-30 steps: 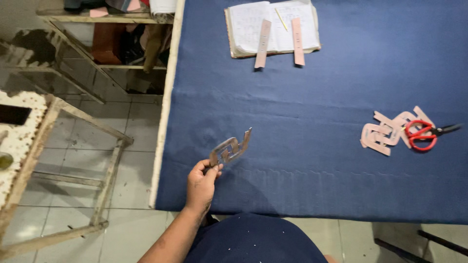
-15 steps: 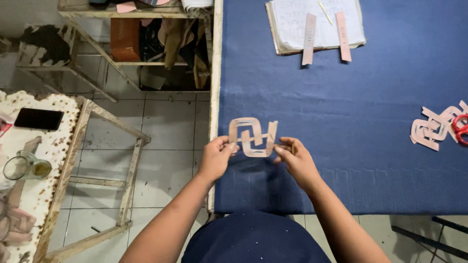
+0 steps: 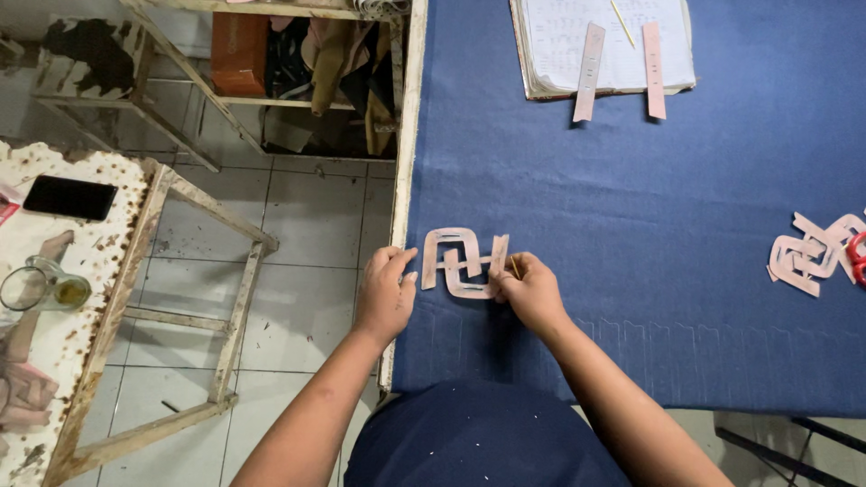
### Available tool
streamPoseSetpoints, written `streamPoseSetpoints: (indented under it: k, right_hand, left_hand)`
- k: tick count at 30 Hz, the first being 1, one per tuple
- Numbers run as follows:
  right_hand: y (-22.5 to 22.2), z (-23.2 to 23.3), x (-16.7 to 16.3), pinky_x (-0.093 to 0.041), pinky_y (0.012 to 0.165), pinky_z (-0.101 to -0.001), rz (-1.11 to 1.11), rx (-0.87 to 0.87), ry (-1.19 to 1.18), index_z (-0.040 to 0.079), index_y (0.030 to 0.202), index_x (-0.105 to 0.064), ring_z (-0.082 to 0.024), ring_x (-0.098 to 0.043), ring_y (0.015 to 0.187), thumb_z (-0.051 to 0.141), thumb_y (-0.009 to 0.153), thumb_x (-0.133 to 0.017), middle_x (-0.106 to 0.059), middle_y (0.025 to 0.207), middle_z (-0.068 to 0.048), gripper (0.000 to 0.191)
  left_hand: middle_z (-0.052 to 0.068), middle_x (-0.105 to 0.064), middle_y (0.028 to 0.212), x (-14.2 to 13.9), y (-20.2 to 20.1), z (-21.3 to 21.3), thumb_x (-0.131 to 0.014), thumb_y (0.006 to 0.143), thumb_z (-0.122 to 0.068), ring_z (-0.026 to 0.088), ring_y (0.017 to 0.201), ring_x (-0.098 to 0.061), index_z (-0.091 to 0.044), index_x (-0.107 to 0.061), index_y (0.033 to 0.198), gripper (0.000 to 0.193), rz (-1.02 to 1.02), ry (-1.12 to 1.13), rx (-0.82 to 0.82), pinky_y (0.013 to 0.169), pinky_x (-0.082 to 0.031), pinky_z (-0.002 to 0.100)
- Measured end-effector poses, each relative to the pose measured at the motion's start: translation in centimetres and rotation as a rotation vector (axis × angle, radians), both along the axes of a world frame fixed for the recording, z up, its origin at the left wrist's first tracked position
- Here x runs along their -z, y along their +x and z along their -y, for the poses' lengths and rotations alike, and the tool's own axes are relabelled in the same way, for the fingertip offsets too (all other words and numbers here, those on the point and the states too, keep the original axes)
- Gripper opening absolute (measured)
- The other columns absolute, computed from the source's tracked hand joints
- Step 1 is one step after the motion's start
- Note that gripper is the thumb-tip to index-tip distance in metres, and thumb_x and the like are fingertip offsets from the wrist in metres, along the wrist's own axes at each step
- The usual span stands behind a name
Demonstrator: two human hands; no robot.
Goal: The person places a pink paper stencil on a blue fabric and traces its outline with a white marking tool. They repeat this process for several stencils, creating a row of identical pattern outlines on the fabric.
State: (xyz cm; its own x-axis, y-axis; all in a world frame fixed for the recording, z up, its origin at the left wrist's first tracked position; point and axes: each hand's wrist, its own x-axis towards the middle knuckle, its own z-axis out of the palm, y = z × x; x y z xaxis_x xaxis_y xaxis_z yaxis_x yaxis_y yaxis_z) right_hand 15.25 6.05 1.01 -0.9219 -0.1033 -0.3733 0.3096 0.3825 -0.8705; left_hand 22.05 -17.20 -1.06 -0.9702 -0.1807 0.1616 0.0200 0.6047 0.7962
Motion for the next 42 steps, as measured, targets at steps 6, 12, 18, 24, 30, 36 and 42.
streamPoseSetpoints:
  k: [6, 12, 18, 24, 30, 36, 42]
  right_hand:
    - [-2.1, -0.8, -0.6, -0.056, 0.061, -0.0284, 0.032, -0.018, 0.135, -0.004, 0.117, -0.065, -0.013, -0.068, 0.064, 0.013, 0.092, -0.069, -0.074, 0.08, -0.01, 0.03]
    - [-1.3, 0.2, 0.4, -0.057, 0.06, -0.0281, -0.03, -0.009, 0.165, -0.005, 0.112, -0.063, -0.013, -0.07, 0.063, 0.02, 0.09, -0.074, -0.074, 0.082, -0.009, 0.035]
    - [-0.9, 0.9, -0.2, -0.055, 0.06, -0.0279, -0.018, 0.016, 0.287, -0.002, 0.11, -0.065, -0.013, -0.069, 0.062, 0.023, 0.091, -0.074, -0.074, 0.078, -0.008, 0.032]
    - [-0.9, 1.4, -0.3, -0.057, 0.061, -0.0299, -0.057, 0.026, 0.225, -0.002, 0.116, -0.066, -0.015, -0.07, 0.062, 0.021, 0.089, -0.076, -0.075, 0.077, -0.009, 0.037]
    - [-0.9, -0.8, 0.1, -0.055, 0.079, -0.0351, -0.333, -0.161, 0.485, 0.009, 0.12, -0.073, -0.022, -0.07, 0.084, 0.021, 0.091, -0.077, -0.072, 0.094, -0.008, 0.032]
    - [0.1, -1.7, 0.5, -0.056, 0.084, -0.033, -0.318, -0.244, 0.466, 0.017, 0.134, -0.067, -0.019, -0.067, 0.09, 0.022, 0.087, -0.077, -0.063, 0.105, -0.005, 0.047]
    - [0.0, -2.0, 0.1, -0.056, 0.084, -0.0322, -0.287, -0.282, 0.425, 0.018, 0.135, -0.066, -0.018, -0.067, 0.089, 0.022, 0.086, -0.078, -0.063, 0.108, -0.005, 0.051]
  left_hand:
    - [0.01, -0.06, 0.134, -0.4, -0.1, -0.6, -0.061, 0.086, -0.002, 0.033, 0.123, -0.055, -0.005, -0.066, 0.127, 0.041, -0.045, -0.167, 0.001, 0.107, -0.044, 0.044]
    - [0.008, -0.059, 0.138, 0.3, -0.6, 0.5, -0.064, 0.087, -0.005, 0.034, 0.126, -0.051, -0.007, -0.071, 0.121, 0.035, -0.043, -0.162, 0.04, 0.108, -0.042, 0.045]
    - [0.005, -0.058, 0.141, 0.4, -1.1, 1.5, -0.063, 0.086, -0.006, 0.032, 0.128, -0.051, -0.011, -0.07, 0.127, 0.042, -0.004, -0.103, 0.069, 0.112, -0.043, 0.042]
    - [0.007, -0.05, 0.141, 0.0, -1.3, 1.8, -0.073, 0.083, -0.015, 0.034, 0.131, -0.044, -0.014, -0.068, 0.131, 0.048, 0.056, -0.13, 0.139, 0.111, -0.04, 0.044]
    - [0.007, -0.049, 0.143, 0.3, -1.1, 1.6, -0.071, 0.086, -0.016, 0.034, 0.131, -0.044, -0.015, -0.067, 0.134, 0.048, 0.072, -0.15, 0.136, 0.113, -0.039, 0.044]
    - [0.007, -0.047, 0.145, 0.7, -1.0, 1.6, -0.07, 0.087, -0.016, 0.034, 0.133, -0.041, -0.015, -0.065, 0.134, 0.048, 0.119, -0.103, 0.136, 0.113, -0.037, 0.045]
    - [0.005, -0.047, 0.146, 0.7, -1.1, 1.7, -0.072, 0.086, -0.014, 0.033, 0.133, -0.041, -0.017, -0.067, 0.133, 0.048, 0.121, -0.066, 0.132, 0.114, -0.039, 0.043]
